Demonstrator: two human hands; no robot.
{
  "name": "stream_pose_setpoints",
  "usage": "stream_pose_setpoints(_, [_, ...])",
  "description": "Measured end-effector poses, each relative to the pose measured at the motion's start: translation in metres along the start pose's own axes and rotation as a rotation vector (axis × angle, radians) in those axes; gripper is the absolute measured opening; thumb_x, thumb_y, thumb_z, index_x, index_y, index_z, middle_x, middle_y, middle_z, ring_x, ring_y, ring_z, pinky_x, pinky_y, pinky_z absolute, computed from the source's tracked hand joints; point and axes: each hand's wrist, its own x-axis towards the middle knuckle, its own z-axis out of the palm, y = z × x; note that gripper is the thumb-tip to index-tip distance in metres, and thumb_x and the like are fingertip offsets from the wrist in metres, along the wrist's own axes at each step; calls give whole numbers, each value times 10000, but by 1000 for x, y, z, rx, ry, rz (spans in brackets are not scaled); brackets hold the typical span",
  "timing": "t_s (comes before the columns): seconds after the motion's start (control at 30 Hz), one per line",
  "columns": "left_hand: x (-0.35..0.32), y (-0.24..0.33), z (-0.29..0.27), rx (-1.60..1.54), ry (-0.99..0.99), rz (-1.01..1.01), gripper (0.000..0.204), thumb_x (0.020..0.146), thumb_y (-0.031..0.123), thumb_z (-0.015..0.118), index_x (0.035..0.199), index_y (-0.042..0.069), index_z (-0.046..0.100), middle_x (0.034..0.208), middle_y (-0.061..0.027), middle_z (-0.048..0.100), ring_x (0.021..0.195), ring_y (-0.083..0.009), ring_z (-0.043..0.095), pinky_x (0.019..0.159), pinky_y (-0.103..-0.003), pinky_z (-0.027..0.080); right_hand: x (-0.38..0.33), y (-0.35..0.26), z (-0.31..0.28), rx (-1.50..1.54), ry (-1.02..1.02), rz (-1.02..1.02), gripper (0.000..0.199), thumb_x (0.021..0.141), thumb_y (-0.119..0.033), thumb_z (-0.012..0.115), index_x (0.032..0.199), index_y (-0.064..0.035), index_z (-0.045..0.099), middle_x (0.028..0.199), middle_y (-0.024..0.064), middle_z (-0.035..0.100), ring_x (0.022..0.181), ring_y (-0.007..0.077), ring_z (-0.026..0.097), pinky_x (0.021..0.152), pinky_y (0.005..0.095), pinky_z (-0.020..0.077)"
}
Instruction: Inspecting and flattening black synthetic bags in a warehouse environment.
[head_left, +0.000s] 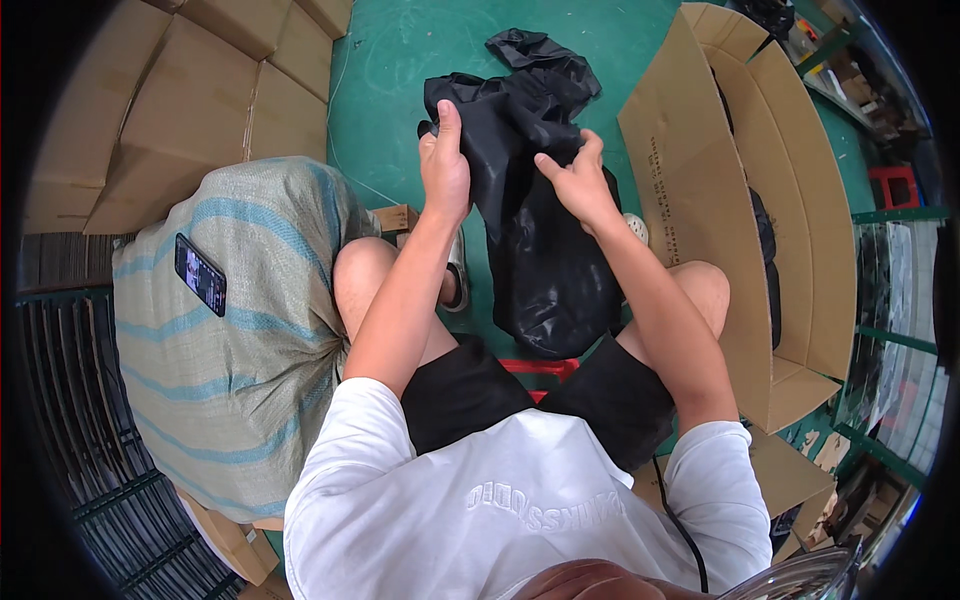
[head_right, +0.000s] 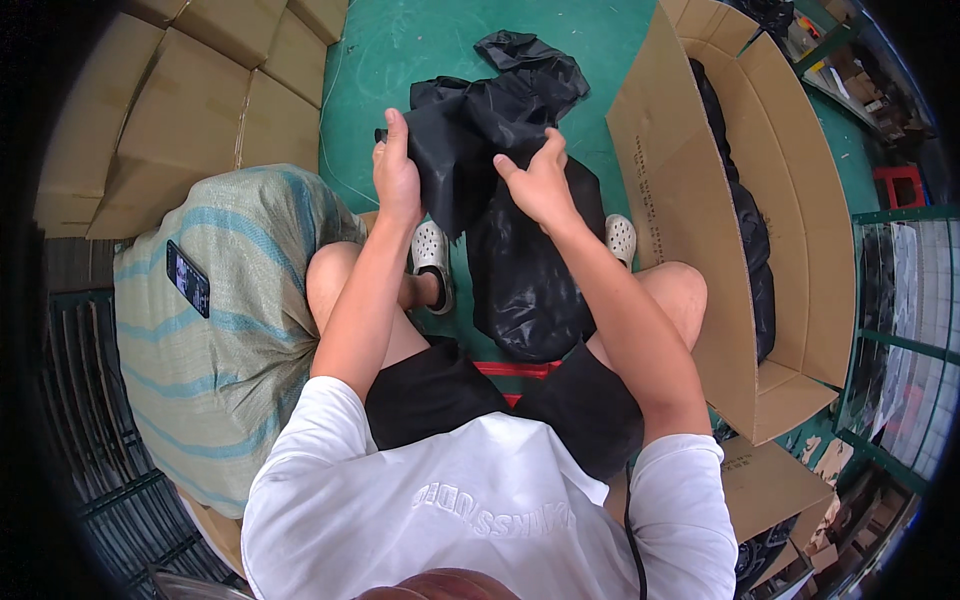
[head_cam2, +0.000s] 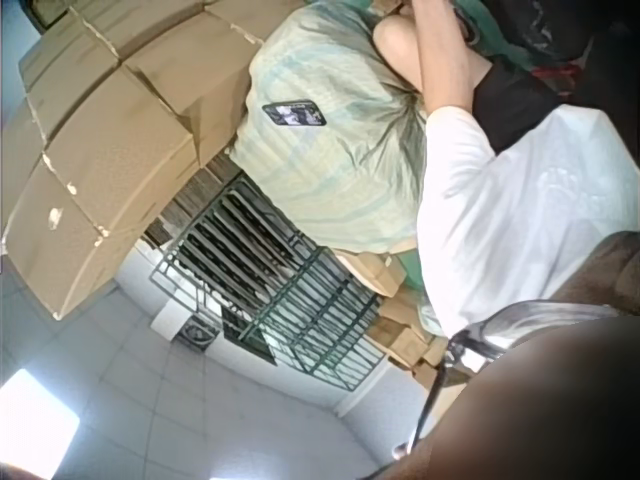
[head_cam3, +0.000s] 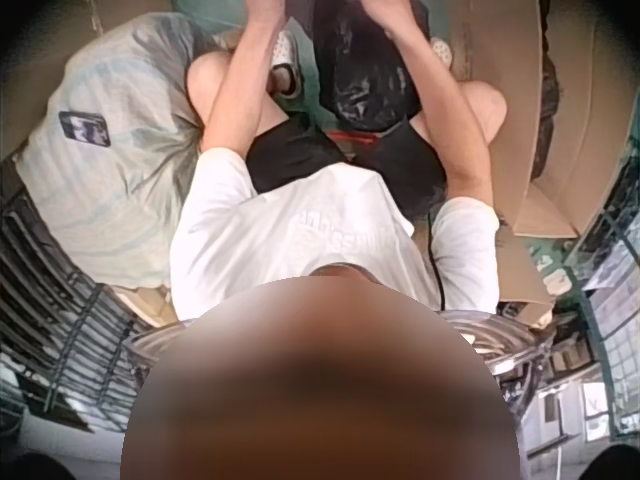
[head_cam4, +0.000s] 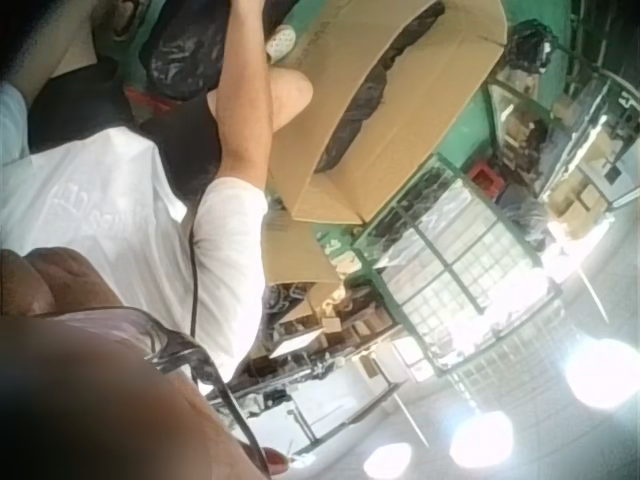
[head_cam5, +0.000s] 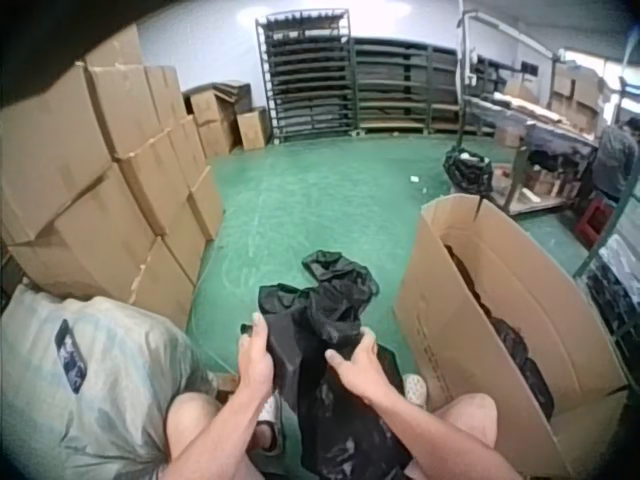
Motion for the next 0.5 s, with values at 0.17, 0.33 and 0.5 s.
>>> stream_pose_setpoints(0.17, [-3, -1, 1, 26, -4, 10, 529, 993, 485, 477, 854, 16, 679, 803, -29, 676, 676, -86, 601, 625, -236, 471, -2, 8, 22, 779, -292, 551, 691, 920, -285, 601, 1419, 36, 246, 1462, 200, 320, 1272, 379, 436, 943, 589, 446])
stream_pose_setpoints(0.33, [-1, -6, 5, -14, -41, 23, 497, 989, 462, 501, 867, 12, 673, 805, -28, 675, 664, -86, 602, 610, -240, 471, 2, 41, 59, 891, -246, 634, 367, 956, -118, 459, 1303, 2, 459, 1282, 195, 523, 1115, 371, 548, 921, 582, 454])
stream_pose_setpoints(0.5, [-5, 14, 10, -84, 6, 37, 305, 956, 289, 616, 778, 44, 656, 767, 5, 648, 660, -59, 565, 606, -229, 449, 19, 19, 30, 1100, -111, 561, 239, 963, -53, 368, 1151, -15, 510, 1209, 169, 560, 1005, 340, 587, 928, 567, 469])
